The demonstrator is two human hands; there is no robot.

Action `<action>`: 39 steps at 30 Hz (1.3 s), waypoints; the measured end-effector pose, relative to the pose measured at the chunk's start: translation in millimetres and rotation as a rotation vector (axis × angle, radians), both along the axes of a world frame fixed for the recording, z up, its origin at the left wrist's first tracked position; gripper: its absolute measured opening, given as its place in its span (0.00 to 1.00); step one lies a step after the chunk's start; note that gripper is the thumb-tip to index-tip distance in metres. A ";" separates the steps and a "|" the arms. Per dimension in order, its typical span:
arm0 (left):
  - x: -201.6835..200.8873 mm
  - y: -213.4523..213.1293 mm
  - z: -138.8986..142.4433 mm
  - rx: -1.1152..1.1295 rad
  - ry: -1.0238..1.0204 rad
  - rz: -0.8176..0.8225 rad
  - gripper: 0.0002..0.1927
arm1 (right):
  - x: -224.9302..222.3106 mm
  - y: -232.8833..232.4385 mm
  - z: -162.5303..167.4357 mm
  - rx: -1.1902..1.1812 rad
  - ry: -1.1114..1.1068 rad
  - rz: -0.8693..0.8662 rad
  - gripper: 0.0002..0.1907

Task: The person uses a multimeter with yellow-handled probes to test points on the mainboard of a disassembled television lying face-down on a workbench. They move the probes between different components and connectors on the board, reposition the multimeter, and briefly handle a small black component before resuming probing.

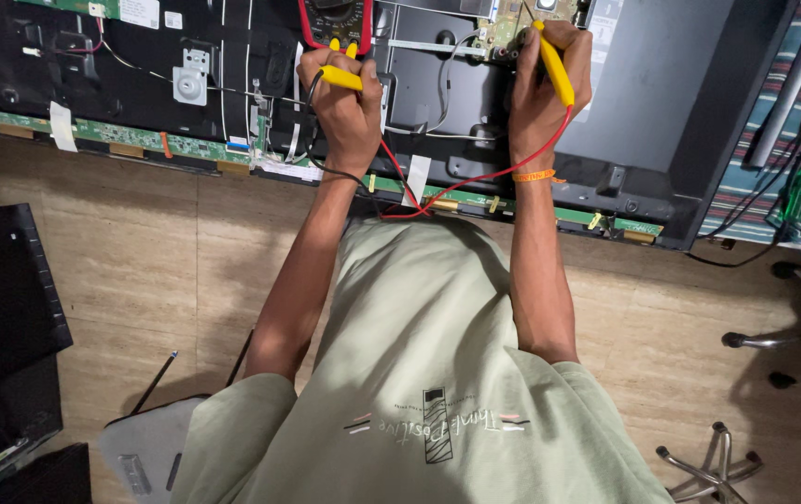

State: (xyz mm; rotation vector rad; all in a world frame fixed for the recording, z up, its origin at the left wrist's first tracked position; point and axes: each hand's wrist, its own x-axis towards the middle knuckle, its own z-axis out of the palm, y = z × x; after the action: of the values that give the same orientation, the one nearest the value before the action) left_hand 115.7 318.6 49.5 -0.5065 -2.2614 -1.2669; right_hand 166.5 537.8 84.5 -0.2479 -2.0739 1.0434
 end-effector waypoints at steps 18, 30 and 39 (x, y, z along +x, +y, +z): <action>-0.1 -0.7 1.5 0.004 0.011 -0.006 0.10 | -2.8 1.3 -3.1 -0.055 0.012 0.017 0.05; 1.0 -0.3 2.6 0.026 0.007 -0.010 0.10 | -3.7 2.3 -1.5 -0.005 0.025 0.018 0.06; 2.1 -3.0 -1.2 0.043 0.005 -0.023 0.09 | -1.2 1.1 -4.8 0.051 0.013 -0.014 0.07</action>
State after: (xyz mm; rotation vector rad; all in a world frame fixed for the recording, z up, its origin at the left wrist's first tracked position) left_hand 117.8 315.6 48.3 -0.5203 -2.2252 -1.3213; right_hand 165.2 538.9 79.8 -0.2289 -2.0818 0.9804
